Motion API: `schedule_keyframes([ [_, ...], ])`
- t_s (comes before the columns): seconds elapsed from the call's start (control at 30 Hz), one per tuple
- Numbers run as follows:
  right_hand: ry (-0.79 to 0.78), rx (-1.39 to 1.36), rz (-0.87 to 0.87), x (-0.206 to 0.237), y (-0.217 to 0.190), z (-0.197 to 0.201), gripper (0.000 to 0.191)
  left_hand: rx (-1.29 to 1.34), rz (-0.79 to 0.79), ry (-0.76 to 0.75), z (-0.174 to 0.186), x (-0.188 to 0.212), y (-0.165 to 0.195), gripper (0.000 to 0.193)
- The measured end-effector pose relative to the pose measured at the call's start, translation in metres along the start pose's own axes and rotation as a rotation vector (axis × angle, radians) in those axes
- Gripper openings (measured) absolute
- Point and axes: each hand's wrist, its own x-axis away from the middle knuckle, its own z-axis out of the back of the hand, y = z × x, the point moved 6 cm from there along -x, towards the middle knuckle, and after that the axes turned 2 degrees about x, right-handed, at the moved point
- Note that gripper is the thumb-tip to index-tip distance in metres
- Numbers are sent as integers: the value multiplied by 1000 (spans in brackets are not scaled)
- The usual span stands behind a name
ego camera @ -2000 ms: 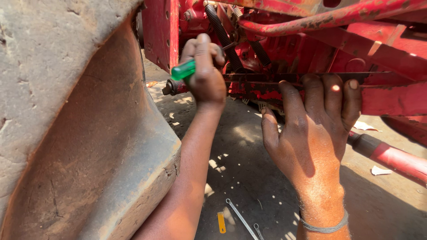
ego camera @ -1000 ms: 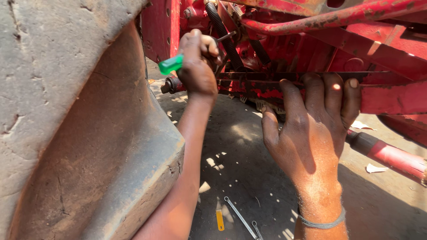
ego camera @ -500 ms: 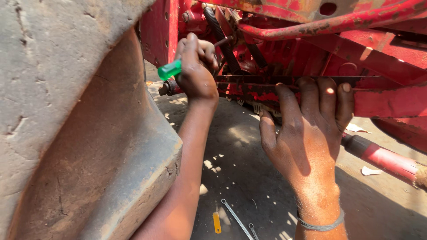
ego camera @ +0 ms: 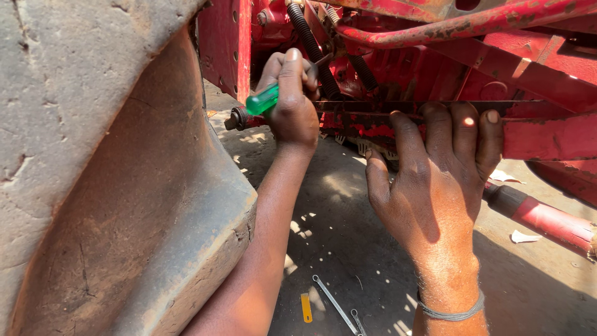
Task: The person uses a green screwdriver to work on a red mechanical component of a vehicle, likely a tractor. They hold the part steady with their left hand while turning the screwdriver with their right hand.
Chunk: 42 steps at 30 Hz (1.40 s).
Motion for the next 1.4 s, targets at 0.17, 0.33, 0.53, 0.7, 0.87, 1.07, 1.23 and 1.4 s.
schedule_keyframes([
  [0.17, -9, -18, -6, 0, 1, 0, 51, -48, -49, -24, -6, 8, -2, 34],
  [0.33, -1, -31, -1, 0, 1, 1, 50, -253, -177, -74, -8, 8, 5, 36],
  [0.53, -21, -37, -10, 0, 1, 1, 53, -406, -149, -182, -13, 9, 7, 34],
  [0.7, -19, -51, -24, -1, 0, 1, 52, -361, -134, -168, -15, 15, 8, 33],
  [0.87, 11, -42, -1, 0, 0, 1, 51, -388, -269, -159, -16, 12, 17, 32],
  [1.07, -9, -42, -7, 1, 2, -1, 52, -310, -145, -205, -12, 0, 8, 32],
  [1.23, -27, -64, -26, 2, 1, -3, 52, -61, -5, -77, -5, 5, -1, 34],
  [1.4, -9, -44, -17, 3, 1, -3, 51, -129, -179, -218, -14, 12, 13, 29],
])
